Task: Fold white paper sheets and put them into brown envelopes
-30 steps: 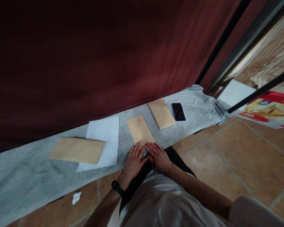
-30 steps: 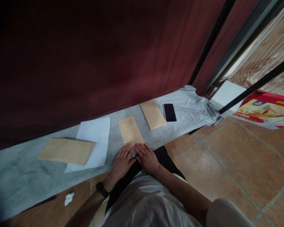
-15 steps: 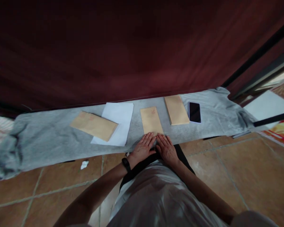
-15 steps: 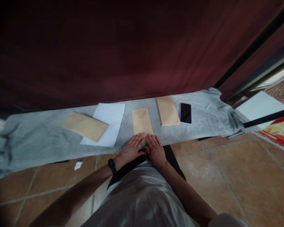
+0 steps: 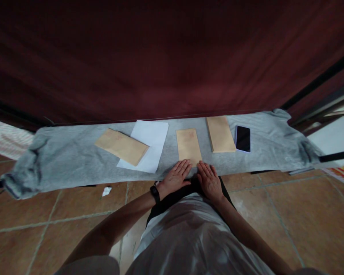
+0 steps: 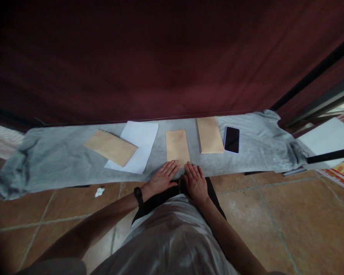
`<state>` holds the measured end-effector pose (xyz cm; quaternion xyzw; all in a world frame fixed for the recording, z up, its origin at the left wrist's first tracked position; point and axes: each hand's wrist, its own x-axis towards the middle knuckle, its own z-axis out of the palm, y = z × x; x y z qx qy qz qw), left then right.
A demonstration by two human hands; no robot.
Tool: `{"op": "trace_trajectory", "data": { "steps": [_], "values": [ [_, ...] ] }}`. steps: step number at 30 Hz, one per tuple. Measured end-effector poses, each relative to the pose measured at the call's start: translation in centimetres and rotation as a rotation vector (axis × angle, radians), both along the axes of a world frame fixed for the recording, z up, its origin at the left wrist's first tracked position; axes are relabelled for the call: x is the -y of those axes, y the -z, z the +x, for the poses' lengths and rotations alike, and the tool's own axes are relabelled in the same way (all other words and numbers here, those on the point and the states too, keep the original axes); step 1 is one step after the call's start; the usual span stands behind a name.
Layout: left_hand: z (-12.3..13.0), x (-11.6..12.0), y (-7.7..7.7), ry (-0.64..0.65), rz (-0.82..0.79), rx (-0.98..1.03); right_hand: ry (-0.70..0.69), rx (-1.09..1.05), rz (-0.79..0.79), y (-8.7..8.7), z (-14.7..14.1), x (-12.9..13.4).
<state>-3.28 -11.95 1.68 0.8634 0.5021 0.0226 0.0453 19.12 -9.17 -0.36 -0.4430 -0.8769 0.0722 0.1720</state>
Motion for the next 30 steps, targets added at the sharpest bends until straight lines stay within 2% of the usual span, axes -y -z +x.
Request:
{"op": "trace_trajectory", "data": {
  "steps": [5,9,11,20,26,30],
  "values": [
    [-0.6,0.4,0.8,-0.040,0.067,0.004,0.044,0.002,0.019,-0.3,-0.7,0.2],
    [-0.7,0.2,1.4,-0.043,0.099,0.013,-0.090,-0.004,0.002,-0.4,-2.3,0.6],
    [-0.8,0.2,1.5,-0.038,0.112,0.015,-0.115,-0.004,-0.007,-0.4,-2.7,0.7],
    [-1.5,0.3,1.0,-0.057,0.152,0.035,-0.008,0.001,0.021,0.0,-1.4,0.3],
    [0.3,-2.4,0.4,-0.079,0.161,0.066,-0.006,-0.011,0.027,0.0,-1.7,0.2],
    [1.9,-4.8,0.8,-0.064,0.162,0.055,-0.016,-0.027,0.021,0.1,-1.8,0.0]
  ]
}}
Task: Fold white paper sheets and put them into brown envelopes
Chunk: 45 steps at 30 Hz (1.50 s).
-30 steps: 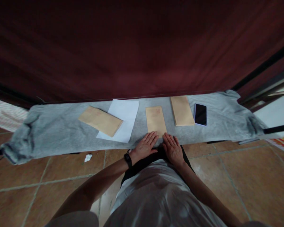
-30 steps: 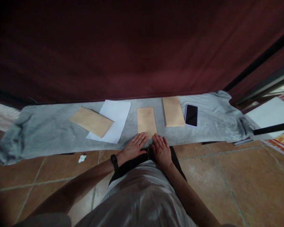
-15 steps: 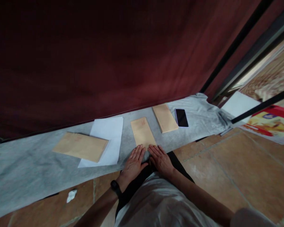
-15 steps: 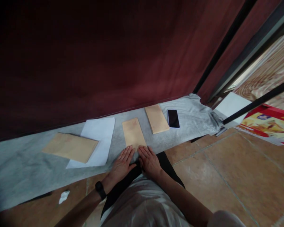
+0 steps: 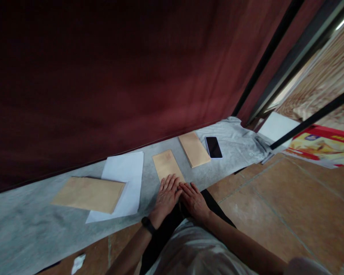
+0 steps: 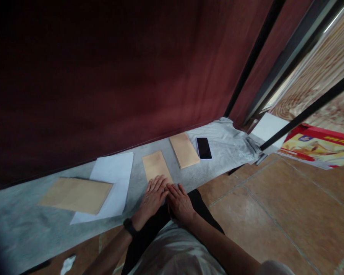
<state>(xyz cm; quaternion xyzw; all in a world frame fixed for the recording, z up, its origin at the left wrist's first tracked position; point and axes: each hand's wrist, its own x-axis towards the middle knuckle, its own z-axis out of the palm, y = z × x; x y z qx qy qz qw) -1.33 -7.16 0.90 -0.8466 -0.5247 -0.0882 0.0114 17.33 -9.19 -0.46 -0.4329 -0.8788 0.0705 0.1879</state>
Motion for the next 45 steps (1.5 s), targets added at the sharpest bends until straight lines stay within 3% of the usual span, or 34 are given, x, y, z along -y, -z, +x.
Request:
{"op": "trace_trajectory", "data": {
  "steps": [11,17,24,30,33,38,45],
  "values": [
    [0.5,-10.2,1.6,-0.133,0.081,0.046,0.049,0.000,0.023,-0.1,-0.6,0.0],
    [0.5,-12.0,1.4,-0.172,0.015,0.055,0.051,0.019,0.010,0.0,-0.7,-0.1],
    [0.4,-8.6,1.0,-0.124,-0.068,0.041,0.050,-0.015,-0.001,0.3,-0.9,-0.1],
    [-0.3,-2.2,1.3,-0.024,-0.121,0.132,0.052,-0.023,0.000,0.5,-1.1,0.0],
    [-0.5,1.3,1.3,-0.038,-0.144,0.201,0.042,-0.025,0.001,0.3,-1.0,0.1],
    [-0.9,5.1,1.5,-0.330,-0.226,0.569,0.056,-0.020,-0.005,-0.5,-1.0,0.2],
    [-0.4,4.8,0.3,-0.782,-0.432,1.504,0.088,-0.028,-0.016,-1.1,-1.6,-0.2]
  ]
}}
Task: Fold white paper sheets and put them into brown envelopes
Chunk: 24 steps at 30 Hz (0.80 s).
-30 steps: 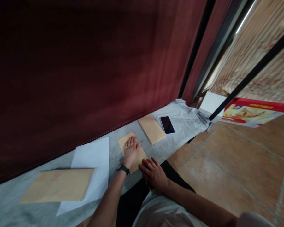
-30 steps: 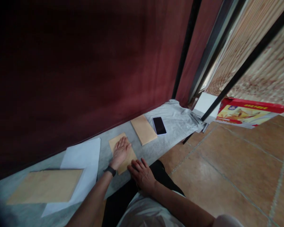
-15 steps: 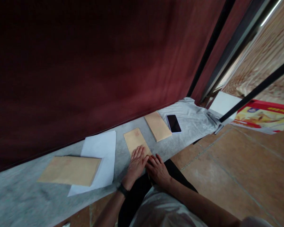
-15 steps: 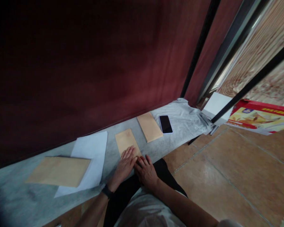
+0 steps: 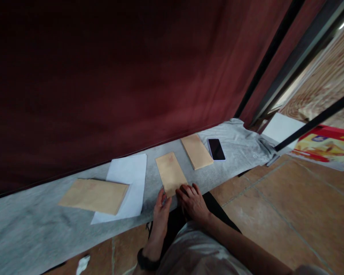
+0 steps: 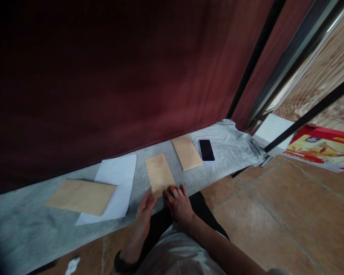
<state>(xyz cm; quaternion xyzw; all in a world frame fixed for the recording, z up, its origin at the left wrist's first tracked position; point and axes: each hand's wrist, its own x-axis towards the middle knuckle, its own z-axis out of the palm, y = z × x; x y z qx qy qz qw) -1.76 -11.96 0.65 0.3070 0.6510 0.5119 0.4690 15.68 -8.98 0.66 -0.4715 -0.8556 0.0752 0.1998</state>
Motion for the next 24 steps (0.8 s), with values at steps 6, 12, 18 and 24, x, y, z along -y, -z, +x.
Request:
{"op": "trace_trajectory", "data": {
  "steps": [6,12,18,24],
  "values": [
    [0.0,-1.7,-1.7,-0.192,-0.081,0.178,-0.007,0.018,0.008,-0.5,-0.2,-0.6],
    [0.9,-2.6,-3.6,0.006,-0.058,0.145,0.036,0.062,-0.009,-1.0,-0.6,-1.2],
    [2.6,-3.2,-4.9,0.076,0.047,0.109,0.160,0.026,-0.149,-2.5,0.1,-3.2],
    [3.6,-3.0,-4.5,0.035,-0.057,0.328,0.314,-0.656,-0.313,-3.3,1.1,-4.7]
  ]
}}
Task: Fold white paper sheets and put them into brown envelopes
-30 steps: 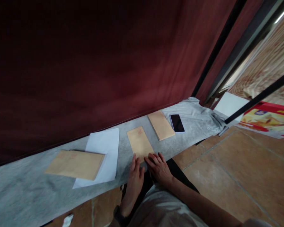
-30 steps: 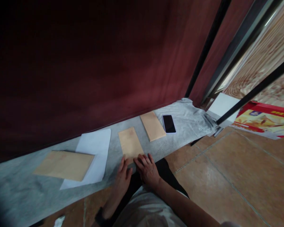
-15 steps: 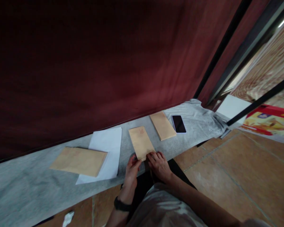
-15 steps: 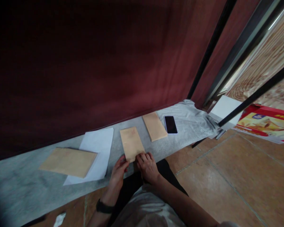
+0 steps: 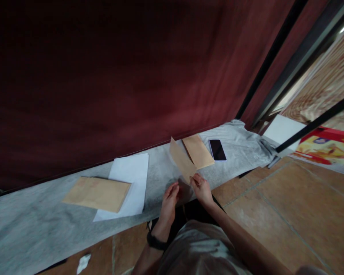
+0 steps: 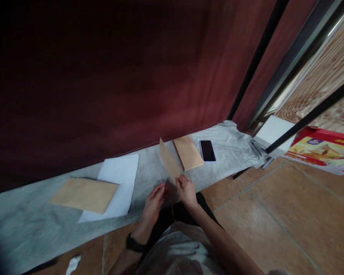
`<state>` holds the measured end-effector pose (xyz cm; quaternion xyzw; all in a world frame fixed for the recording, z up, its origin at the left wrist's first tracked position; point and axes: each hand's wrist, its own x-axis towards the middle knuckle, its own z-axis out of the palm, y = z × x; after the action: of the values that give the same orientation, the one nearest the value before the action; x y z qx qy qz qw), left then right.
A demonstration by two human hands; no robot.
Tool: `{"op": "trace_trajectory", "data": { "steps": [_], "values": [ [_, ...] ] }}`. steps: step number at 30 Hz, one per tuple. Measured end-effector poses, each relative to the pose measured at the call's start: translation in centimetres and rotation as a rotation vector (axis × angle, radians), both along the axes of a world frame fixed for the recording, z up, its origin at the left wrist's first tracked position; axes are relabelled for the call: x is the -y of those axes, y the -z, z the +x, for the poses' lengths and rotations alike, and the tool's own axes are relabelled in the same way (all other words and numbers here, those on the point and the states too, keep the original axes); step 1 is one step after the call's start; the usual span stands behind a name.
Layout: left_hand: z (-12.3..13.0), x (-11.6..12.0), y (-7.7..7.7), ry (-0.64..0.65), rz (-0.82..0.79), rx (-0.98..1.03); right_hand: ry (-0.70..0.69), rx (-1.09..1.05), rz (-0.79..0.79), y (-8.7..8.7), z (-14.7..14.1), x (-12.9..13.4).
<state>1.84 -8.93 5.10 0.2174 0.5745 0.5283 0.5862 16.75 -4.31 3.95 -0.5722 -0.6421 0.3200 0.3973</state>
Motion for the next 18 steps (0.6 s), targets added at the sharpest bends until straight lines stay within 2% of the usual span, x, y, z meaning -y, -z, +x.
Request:
{"op": "trace_trajectory", "data": {
  "steps": [4,7,14,16,18],
  "values": [
    [0.8,-0.1,0.5,0.036,0.011,0.087,0.054,-0.578,-0.290,0.8,-1.4,0.7],
    [0.8,-0.4,1.1,0.038,0.016,0.078,0.063,-0.824,-0.473,1.3,-2.5,1.4],
    [-1.9,-1.0,2.2,0.095,-0.017,-0.110,-0.029,-0.919,-0.713,1.7,-2.4,2.1],
    [-2.8,-1.1,2.4,0.122,-0.035,-0.185,-0.083,-0.812,-0.737,2.3,-1.8,2.4],
    [-3.5,-1.3,2.6,0.144,-0.049,-0.239,-0.125,-0.624,-0.648,2.9,-1.0,2.9]
  ]
}}
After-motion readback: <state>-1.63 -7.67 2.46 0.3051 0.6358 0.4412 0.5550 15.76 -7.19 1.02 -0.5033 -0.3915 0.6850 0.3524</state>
